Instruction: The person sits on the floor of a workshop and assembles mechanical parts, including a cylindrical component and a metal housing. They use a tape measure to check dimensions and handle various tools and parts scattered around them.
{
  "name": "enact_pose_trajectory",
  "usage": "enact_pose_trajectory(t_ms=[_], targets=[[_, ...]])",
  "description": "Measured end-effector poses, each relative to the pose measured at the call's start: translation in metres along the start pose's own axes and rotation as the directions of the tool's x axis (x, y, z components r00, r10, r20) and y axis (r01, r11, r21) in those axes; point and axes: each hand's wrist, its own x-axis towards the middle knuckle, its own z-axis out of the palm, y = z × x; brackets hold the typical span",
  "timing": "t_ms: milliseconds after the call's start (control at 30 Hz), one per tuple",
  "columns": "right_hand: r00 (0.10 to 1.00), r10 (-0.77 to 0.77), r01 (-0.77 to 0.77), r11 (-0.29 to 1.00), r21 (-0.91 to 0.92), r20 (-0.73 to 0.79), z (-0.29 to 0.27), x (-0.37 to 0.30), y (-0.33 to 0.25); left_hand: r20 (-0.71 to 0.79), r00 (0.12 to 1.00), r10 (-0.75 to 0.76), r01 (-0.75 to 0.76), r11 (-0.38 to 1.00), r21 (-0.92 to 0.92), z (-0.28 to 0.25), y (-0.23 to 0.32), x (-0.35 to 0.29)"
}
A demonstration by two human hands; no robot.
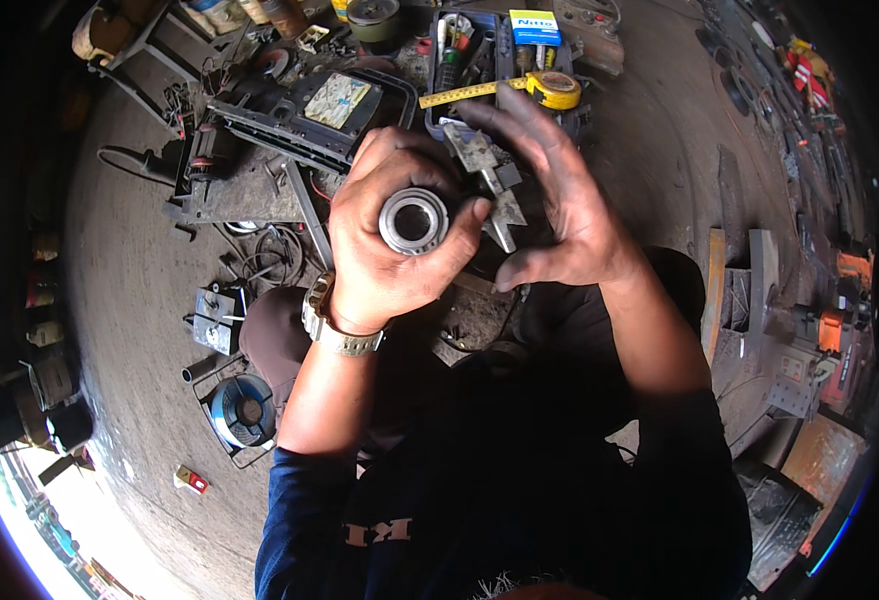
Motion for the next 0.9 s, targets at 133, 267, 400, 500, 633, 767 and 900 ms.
enact_pose_trajectory(t_ms=[133,267,400,500,633,767,900], targets=[[0.953,0.177,-0.075,0.924,0.376,-0.244,-0.009,0.009,-0.014,0.006,0.999,0.036,-0.036,0.999,0.001,-0.006,-0.004,-0.001],[0.919,0.251,-0.054,0.843,0.535,-0.303,-0.015,0.008,-0.018,0.025,0.999,0.033,-0.033,0.999,-0.03,-0.007,-0.004,-0.002],[0.929,0.236,-0.057,0.852,0.521,-0.284,-0.018,0.004,-0.017,0.025,0.999,0.033,-0.031,0.999,-0.043,-0.01,-0.005,-0.005],[0.897,0.342,-0.194,0.874,0.446,-0.279,-0.022,0.0,-0.017,0.022,0.999,0.038,-0.038,0.999,-0.02,-0.013,-0.003,-0.008],[0.797,0.462,-0.271,0.849,0.454,-0.389,-0.021,-0.003,-0.014,0.015,0.999,0.033,-0.033,0.999,0.016,-0.021,-0.004,-0.019],[0.786,0.457,-0.333,0.881,0.337,-0.417,-0.024,-0.007,-0.012,-0.01,0.999,0.035,-0.035,0.999,-0.008,-0.017,-0.004,-0.025],[0.801,0.548,-0.59,0.79,-0.167,-0.239,-0.028,-0.012,-0.013,-0.028,0.998,0.057,-0.058,0.997,-0.04,-0.02,-0.008,-0.028]])
